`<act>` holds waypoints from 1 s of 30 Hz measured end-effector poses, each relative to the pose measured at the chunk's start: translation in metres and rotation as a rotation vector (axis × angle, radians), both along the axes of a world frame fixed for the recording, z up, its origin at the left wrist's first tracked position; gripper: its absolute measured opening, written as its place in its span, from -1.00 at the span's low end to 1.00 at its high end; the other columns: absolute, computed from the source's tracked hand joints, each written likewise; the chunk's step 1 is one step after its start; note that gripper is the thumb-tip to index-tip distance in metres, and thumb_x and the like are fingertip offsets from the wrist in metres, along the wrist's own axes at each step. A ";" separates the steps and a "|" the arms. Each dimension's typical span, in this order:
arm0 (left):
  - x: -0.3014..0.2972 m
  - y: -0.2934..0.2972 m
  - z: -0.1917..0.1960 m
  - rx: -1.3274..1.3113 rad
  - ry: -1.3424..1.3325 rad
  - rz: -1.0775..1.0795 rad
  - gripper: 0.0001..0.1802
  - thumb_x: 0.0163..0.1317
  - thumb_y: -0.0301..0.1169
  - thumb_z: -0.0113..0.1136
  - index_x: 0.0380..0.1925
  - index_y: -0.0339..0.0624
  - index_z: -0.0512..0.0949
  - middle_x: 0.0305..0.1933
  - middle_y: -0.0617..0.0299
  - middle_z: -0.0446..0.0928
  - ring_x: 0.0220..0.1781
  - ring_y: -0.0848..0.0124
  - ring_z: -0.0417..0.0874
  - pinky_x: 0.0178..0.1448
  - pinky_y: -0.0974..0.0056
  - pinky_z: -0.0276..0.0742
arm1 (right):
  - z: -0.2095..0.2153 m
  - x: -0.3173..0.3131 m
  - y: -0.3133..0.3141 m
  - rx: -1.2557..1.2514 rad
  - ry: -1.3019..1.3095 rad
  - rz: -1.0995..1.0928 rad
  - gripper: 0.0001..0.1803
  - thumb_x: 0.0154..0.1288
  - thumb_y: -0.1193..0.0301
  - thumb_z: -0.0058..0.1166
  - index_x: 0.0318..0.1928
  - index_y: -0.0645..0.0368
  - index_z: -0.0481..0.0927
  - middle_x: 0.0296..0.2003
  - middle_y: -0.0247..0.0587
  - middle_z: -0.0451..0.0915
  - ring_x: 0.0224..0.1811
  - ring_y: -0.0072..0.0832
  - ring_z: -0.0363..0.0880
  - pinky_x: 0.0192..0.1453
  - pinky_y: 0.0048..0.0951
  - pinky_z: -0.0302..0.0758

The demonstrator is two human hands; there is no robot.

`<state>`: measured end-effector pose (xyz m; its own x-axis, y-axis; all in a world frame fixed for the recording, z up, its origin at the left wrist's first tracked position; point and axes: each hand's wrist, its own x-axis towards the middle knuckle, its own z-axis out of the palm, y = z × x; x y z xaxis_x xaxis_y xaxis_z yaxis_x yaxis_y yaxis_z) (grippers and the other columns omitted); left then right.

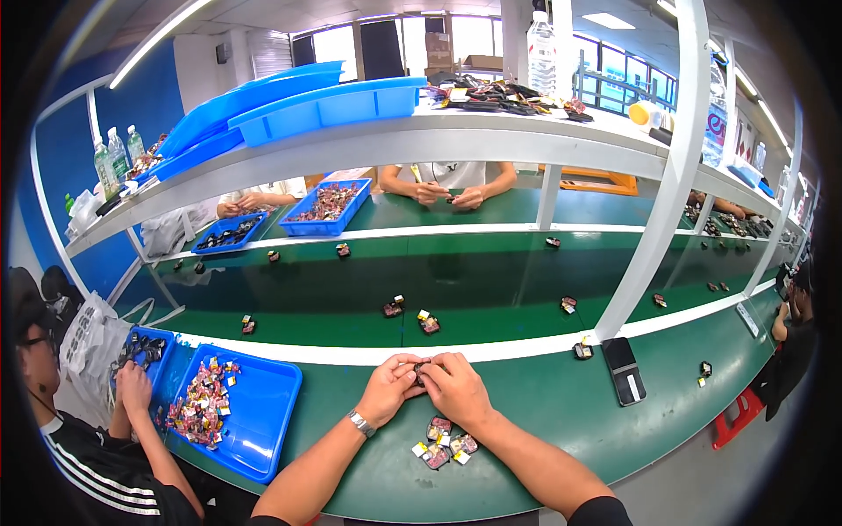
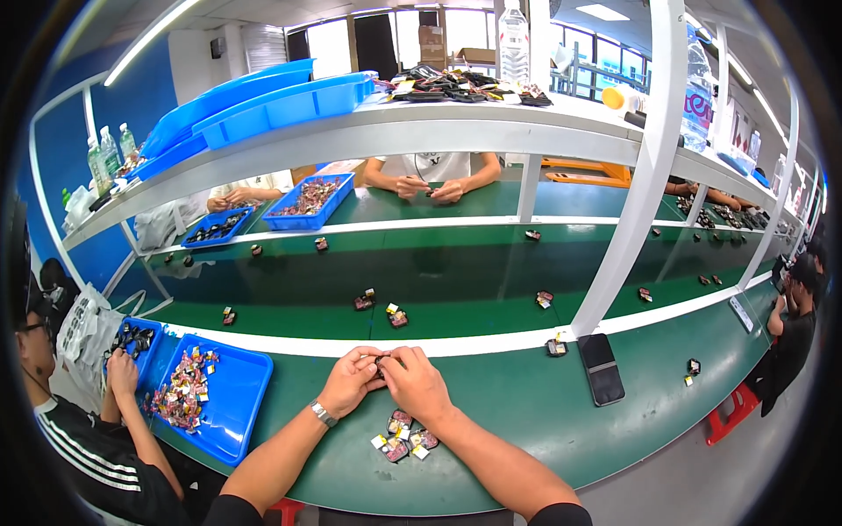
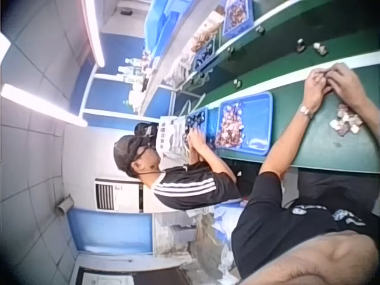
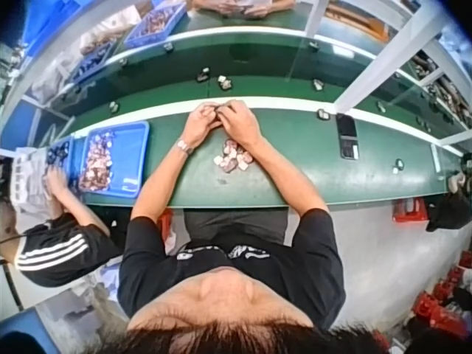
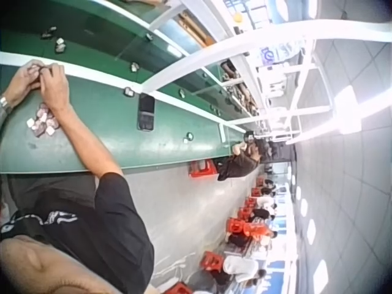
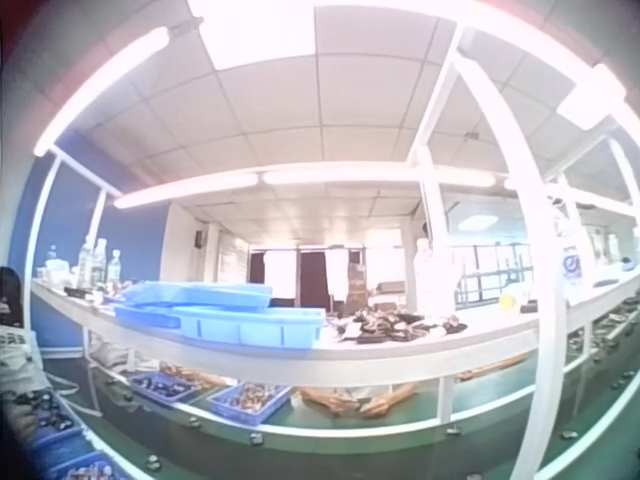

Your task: Manually assemble small electronic or plastic components on a production line workbench.

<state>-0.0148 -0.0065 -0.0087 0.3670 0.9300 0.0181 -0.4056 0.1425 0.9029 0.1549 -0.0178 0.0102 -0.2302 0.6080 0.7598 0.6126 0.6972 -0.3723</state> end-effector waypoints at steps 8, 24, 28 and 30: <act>0.002 0.000 0.000 0.008 -0.007 0.003 -0.75 0.42 -0.56 -0.07 0.08 -0.28 0.35 0.15 0.05 0.51 0.15 0.35 0.57 0.22 0.20 0.59 | -0.003 0.002 0.003 0.025 -0.037 -0.005 -0.82 0.05 0.51 0.28 -0.28 0.14 0.63 -0.31 -0.27 0.52 -0.24 -0.31 0.54 -0.22 -0.35 0.56; 0.003 0.000 -0.003 -0.004 0.022 0.050 -0.75 0.41 -0.55 -0.03 0.06 -0.26 0.36 0.05 0.12 0.56 0.05 0.39 0.61 0.15 0.22 0.60 | 0.002 0.007 0.007 0.091 -0.177 0.033 -0.78 0.01 0.54 0.24 -0.26 0.19 0.58 -0.23 -0.23 0.52 -0.18 -0.29 0.55 -0.15 -0.35 0.57; 0.004 -0.002 0.000 -0.013 0.052 0.065 -0.75 0.41 -0.56 -0.04 0.06 -0.25 0.37 0.03 0.14 0.56 0.04 0.40 0.61 0.13 0.23 0.60 | -0.001 0.003 0.004 0.023 -0.126 0.009 -0.80 0.03 0.53 0.24 -0.27 0.19 0.58 -0.22 -0.23 0.52 -0.17 -0.28 0.55 -0.13 -0.34 0.56; 0.004 -0.004 0.002 -0.014 0.070 0.073 -0.75 0.41 -0.57 -0.04 0.06 -0.25 0.38 0.03 0.15 0.56 0.03 0.41 0.61 0.12 0.24 0.60 | -0.002 0.002 0.003 -0.005 -0.117 -0.002 -0.80 0.03 0.52 0.24 -0.27 0.19 0.58 -0.22 -0.23 0.52 -0.18 -0.28 0.55 -0.12 -0.34 0.56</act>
<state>-0.0106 -0.0103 -0.0065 0.2981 0.9544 -0.0187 -0.3513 0.1279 0.9275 0.1572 -0.0150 0.0085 -0.3159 0.6126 0.7245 0.6536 0.6940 -0.3019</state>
